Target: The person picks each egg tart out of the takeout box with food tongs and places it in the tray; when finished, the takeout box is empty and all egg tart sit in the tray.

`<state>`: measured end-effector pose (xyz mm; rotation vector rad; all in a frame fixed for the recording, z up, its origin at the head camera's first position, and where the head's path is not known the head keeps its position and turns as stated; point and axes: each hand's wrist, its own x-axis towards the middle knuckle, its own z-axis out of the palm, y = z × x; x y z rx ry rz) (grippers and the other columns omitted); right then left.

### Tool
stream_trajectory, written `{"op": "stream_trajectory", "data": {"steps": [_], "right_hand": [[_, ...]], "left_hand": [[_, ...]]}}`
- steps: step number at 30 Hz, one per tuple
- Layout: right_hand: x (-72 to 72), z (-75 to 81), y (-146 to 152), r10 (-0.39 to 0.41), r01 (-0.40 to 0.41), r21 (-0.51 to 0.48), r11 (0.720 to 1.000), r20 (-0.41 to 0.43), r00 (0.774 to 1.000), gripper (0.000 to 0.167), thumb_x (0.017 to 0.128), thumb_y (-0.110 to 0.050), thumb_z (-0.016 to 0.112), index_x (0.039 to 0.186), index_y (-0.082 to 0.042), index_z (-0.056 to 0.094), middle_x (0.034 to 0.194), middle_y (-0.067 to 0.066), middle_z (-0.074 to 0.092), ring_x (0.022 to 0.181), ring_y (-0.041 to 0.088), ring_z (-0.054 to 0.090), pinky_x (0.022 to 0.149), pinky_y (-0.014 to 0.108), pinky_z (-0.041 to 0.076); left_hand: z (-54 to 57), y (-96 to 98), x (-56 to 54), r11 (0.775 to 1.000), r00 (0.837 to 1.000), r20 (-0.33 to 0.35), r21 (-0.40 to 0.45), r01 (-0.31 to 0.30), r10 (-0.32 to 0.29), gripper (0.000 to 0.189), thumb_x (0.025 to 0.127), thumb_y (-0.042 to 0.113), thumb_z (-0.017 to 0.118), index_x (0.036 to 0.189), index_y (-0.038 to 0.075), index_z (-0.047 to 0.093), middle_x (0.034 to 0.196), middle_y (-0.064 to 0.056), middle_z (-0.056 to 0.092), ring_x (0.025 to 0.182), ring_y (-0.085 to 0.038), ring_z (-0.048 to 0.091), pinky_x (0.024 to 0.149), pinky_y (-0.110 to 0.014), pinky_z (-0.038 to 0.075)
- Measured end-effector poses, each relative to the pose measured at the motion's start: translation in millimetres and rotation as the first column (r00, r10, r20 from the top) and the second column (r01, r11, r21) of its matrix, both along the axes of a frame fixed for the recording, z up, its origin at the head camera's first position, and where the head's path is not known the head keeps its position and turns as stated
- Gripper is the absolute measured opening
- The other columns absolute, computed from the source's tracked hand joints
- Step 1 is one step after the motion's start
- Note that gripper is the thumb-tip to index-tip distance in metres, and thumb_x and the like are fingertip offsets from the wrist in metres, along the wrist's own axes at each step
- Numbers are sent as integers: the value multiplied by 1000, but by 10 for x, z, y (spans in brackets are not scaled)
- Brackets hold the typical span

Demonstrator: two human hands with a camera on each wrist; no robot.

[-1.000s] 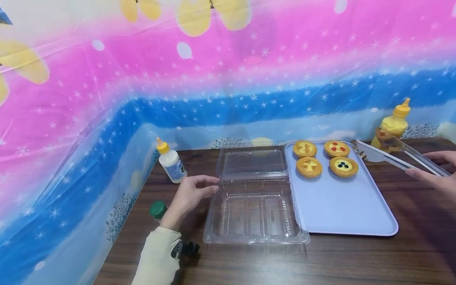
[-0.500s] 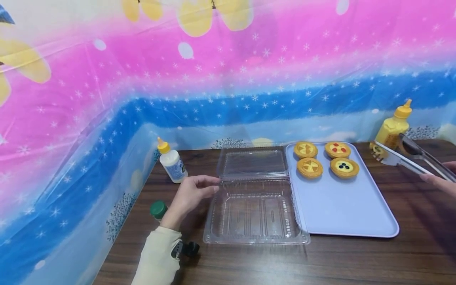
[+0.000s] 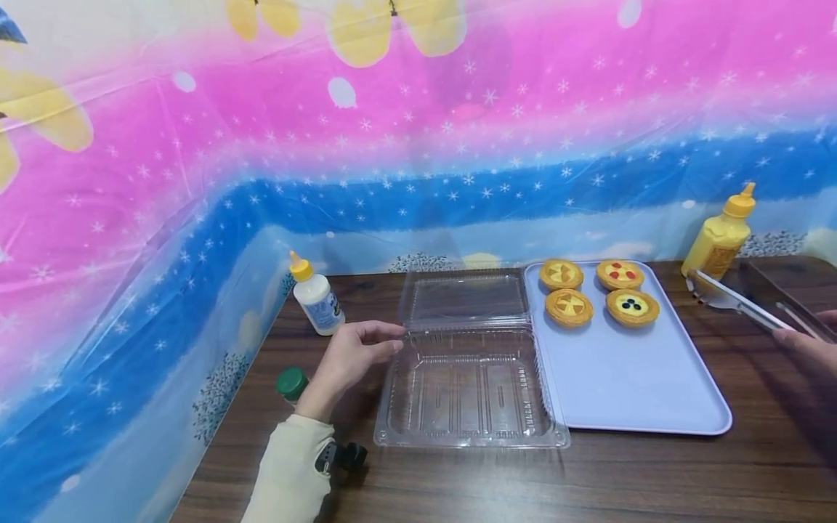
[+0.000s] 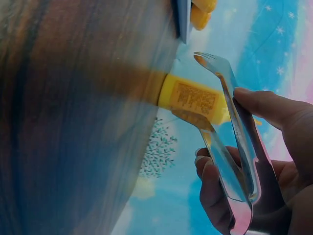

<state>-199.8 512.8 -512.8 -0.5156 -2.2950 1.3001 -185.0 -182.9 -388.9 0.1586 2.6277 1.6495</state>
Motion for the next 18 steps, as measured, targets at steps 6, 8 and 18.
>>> {"op": "stream_trajectory", "data": {"steps": [6,8,18], "right_hand": [[169,359,-292,-41,33,96,995,86,995,40,94,-29,77,122,-7,60,93,-3,63,78,2,51,61,12,38],[219,498,-424,-85,63,169,984,130,988,55,95,-29,75,127,11,55,100,11,63,81,11,53,62,18,38],[109,236,-334,-172,134,290,947,110,979,69,97,-25,71,147,14,46,125,36,53,88,15,52,73,24,38]], "left_hand": [[9,2,-15,1000,1000,-1,-3,-1,1,20,97,0,75,117,0,79,116,-15,76,97,-25,75,85,-35,64],[9,3,-21,1000,1000,0,-3,-1,1,20,97,0,75,117,0,79,115,-15,77,97,-25,75,85,-35,64],[-1,5,-36,1000,1000,3,-5,8,-8,20,97,0,76,117,1,79,114,-14,77,96,-24,75,86,-36,64]]}}
